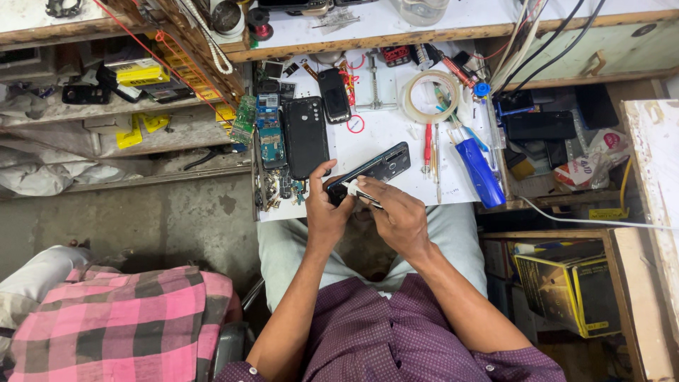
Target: The person holds a disassembled smartphone and wipes its frame and back with a cloth, then uses a screwdriver to pry and scrape along the edge of the phone's back cover while seated at a cluttered repair workbench.
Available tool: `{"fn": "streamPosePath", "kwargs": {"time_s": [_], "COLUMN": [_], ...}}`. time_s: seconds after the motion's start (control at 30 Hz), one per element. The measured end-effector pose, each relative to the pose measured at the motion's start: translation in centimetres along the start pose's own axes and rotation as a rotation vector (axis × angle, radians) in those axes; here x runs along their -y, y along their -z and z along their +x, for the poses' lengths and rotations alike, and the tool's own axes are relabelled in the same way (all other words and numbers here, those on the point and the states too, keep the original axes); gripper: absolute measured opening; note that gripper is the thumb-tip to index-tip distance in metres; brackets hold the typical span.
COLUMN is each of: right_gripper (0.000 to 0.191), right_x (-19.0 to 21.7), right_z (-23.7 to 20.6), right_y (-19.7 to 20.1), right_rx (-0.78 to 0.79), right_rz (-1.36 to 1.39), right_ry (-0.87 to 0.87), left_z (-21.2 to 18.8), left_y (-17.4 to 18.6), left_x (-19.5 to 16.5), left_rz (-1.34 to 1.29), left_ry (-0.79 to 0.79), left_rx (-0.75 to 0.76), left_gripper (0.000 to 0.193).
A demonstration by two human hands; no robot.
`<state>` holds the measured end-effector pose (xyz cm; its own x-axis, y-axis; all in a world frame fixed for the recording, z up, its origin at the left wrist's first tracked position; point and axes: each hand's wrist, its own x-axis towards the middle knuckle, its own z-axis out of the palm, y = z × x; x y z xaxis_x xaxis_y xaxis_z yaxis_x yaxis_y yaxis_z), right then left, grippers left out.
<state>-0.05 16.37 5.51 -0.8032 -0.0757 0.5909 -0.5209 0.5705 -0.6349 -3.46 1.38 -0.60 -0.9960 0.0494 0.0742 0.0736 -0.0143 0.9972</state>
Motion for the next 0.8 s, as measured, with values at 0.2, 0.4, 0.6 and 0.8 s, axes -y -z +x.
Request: {"fn": "streamPosePath", "kwargs": {"time_s": [0.2,0.4,0.6,0.8], "right_gripper": [0.034,0.034,0.035,0.036], "right_x": [0.16,0.16,0.17,0.47], "right_z": [0.04,-0.01,0.01,0.03], "right_y": [-0.08,-0.33,-0.37,-0.57], "right_rx": [0.011,0.015,0.015,0.022], "right_rz": [-0.003,0.005,0.008,-0.009], "right_ry": [0.023,0.032,0.032,0.031], "left_z": [-0.08,0.02,0.0,0.04], "left_y": [0.09,0.11,0.14,0.14], "left_x": [-0.36,-0.39,-0.08,0.27], "left_rz": [0.04,0.038,0.042,0.032], "left_ry": [0.003,-0.003,-0.015,-0.018], "left_rx": [-0.004,0.006,-0.006,-0.004], "left_gripper": [0.071,0.072,0.074,0.072]}}
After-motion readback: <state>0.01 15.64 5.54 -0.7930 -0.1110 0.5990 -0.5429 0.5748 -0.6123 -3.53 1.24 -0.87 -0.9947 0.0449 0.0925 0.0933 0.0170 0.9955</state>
